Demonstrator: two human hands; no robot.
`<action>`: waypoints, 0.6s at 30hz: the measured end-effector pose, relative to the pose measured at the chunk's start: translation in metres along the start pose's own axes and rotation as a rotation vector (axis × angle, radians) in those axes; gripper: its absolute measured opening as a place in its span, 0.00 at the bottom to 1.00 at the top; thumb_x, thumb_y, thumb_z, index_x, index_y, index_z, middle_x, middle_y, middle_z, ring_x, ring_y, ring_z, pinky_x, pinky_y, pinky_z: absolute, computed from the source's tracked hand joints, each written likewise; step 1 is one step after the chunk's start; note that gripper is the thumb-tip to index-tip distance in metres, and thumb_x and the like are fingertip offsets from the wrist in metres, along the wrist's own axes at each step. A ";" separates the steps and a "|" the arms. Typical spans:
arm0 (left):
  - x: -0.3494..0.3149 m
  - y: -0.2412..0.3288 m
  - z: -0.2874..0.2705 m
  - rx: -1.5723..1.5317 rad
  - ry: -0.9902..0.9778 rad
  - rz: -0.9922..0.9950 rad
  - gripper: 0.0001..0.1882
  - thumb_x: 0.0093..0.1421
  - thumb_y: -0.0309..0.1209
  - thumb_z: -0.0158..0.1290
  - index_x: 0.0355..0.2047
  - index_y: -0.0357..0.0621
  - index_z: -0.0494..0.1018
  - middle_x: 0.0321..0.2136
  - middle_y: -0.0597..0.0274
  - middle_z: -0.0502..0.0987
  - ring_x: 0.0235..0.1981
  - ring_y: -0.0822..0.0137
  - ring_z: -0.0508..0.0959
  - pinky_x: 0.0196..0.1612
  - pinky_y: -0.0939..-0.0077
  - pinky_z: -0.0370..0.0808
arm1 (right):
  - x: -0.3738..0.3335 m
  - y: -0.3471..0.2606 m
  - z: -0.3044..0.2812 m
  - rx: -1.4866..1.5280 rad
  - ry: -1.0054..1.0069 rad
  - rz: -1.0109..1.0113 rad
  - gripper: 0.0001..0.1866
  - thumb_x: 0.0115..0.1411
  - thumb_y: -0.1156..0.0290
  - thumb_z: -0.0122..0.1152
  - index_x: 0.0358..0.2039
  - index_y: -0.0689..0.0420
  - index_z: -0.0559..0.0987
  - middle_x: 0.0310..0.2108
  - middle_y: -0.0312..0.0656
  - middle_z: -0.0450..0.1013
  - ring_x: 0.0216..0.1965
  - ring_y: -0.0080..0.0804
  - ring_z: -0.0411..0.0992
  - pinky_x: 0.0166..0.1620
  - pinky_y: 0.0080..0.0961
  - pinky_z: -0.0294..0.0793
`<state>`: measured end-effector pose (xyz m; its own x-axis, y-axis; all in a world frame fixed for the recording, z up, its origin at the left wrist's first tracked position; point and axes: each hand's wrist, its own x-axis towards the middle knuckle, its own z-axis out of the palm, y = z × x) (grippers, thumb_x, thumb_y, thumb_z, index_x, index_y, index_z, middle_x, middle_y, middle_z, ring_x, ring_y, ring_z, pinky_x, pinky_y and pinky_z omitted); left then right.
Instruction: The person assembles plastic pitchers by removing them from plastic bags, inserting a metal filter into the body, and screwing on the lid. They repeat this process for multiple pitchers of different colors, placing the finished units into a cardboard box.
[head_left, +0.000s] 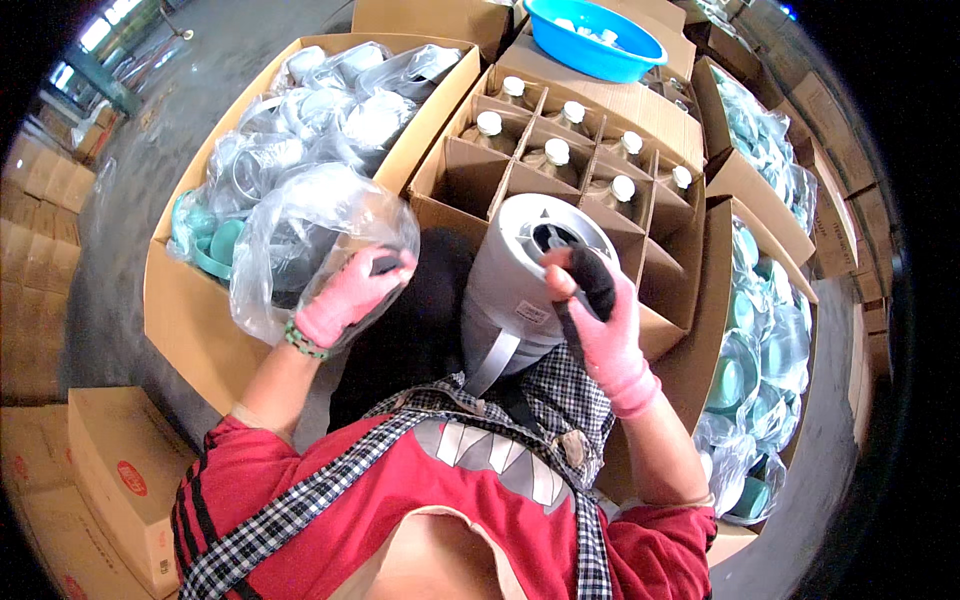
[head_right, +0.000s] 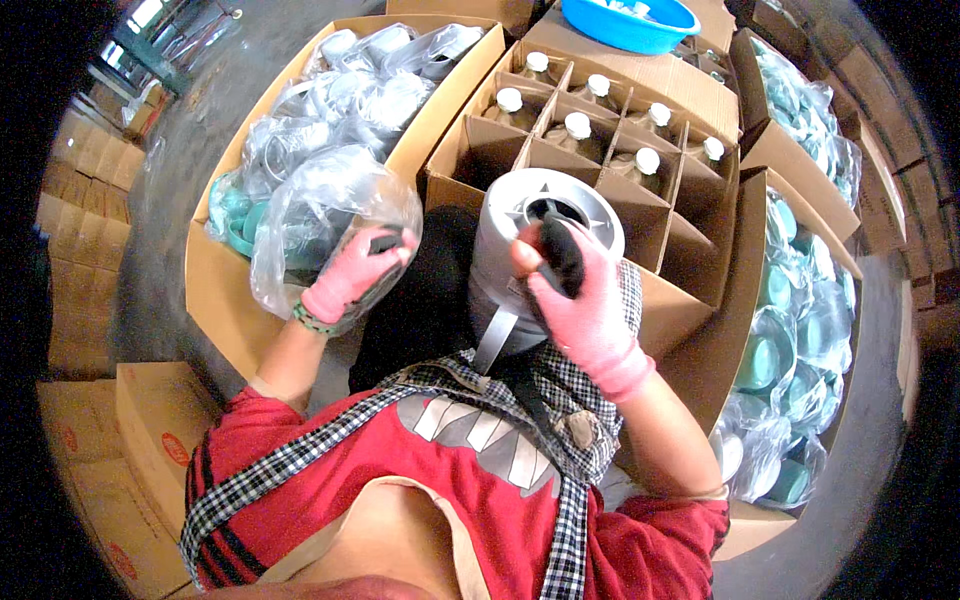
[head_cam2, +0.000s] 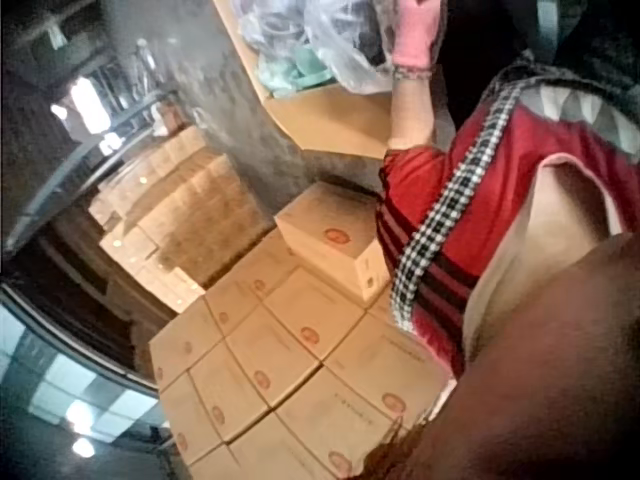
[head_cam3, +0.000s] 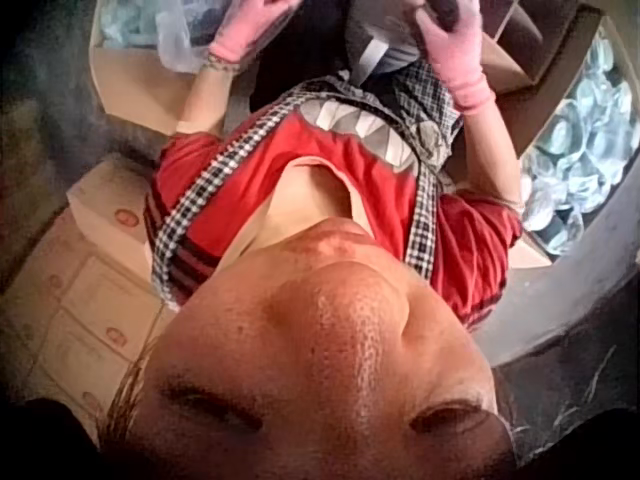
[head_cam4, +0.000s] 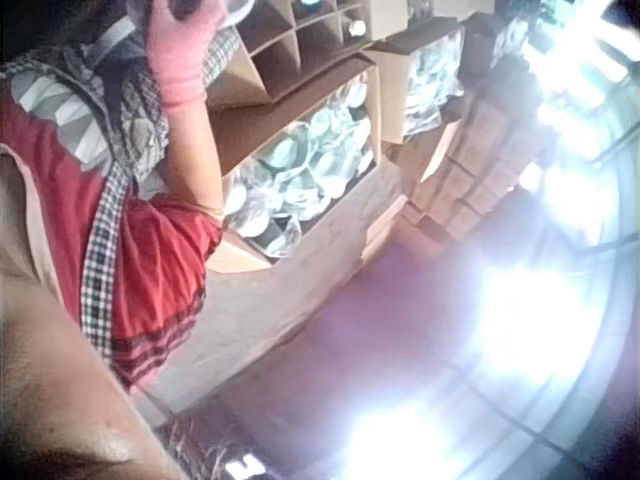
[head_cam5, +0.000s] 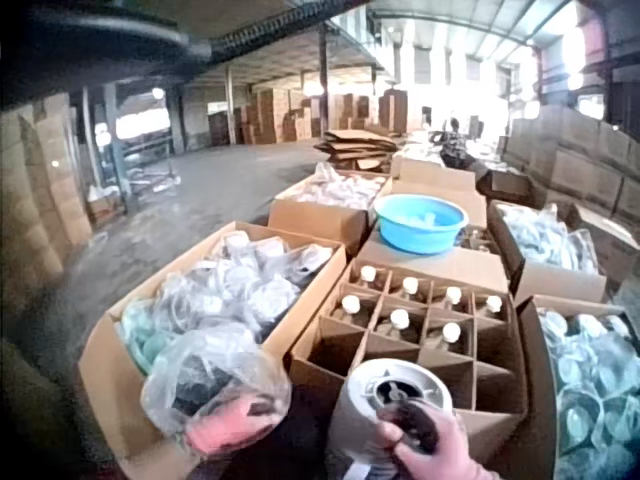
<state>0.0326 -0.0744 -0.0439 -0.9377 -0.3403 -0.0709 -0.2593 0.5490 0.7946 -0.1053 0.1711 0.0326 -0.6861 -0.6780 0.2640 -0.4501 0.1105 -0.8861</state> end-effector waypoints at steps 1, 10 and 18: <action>0.006 0.016 0.006 -0.245 0.021 -0.014 0.19 0.48 0.38 0.52 0.35 0.36 0.67 0.28 0.52 0.70 0.32 0.56 0.71 0.38 0.71 0.67 | 0.002 -0.003 0.001 0.052 -0.052 -0.042 0.14 0.44 0.77 0.57 0.35 0.62 0.70 0.29 0.41 0.68 0.31 0.30 0.68 0.38 0.24 0.66; -0.001 -0.032 0.001 1.043 0.539 0.009 0.43 0.37 0.48 0.58 0.45 0.28 0.55 0.43 0.35 0.57 0.45 0.45 0.62 0.48 0.61 0.61 | -0.010 -0.012 0.003 0.346 -0.067 0.088 0.19 0.48 0.69 0.59 0.39 0.63 0.66 0.29 0.42 0.68 0.33 0.26 0.68 0.37 0.21 0.68; 0.016 -0.013 -0.025 0.286 0.331 -0.355 0.21 0.46 0.39 0.54 0.33 0.33 0.68 0.33 0.47 0.70 0.39 0.49 0.69 0.42 0.64 0.65 | -0.005 -0.013 -0.006 0.177 -0.194 -0.011 0.14 0.51 0.69 0.56 0.35 0.62 0.67 0.29 0.36 0.66 0.33 0.19 0.63 0.39 0.18 0.63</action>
<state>0.0263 -0.1060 -0.0407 -0.6707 -0.7380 -0.0744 -0.6414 0.5266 0.5580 -0.0995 0.1769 0.0453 -0.5514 -0.8072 0.2107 -0.3381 -0.0146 -0.9410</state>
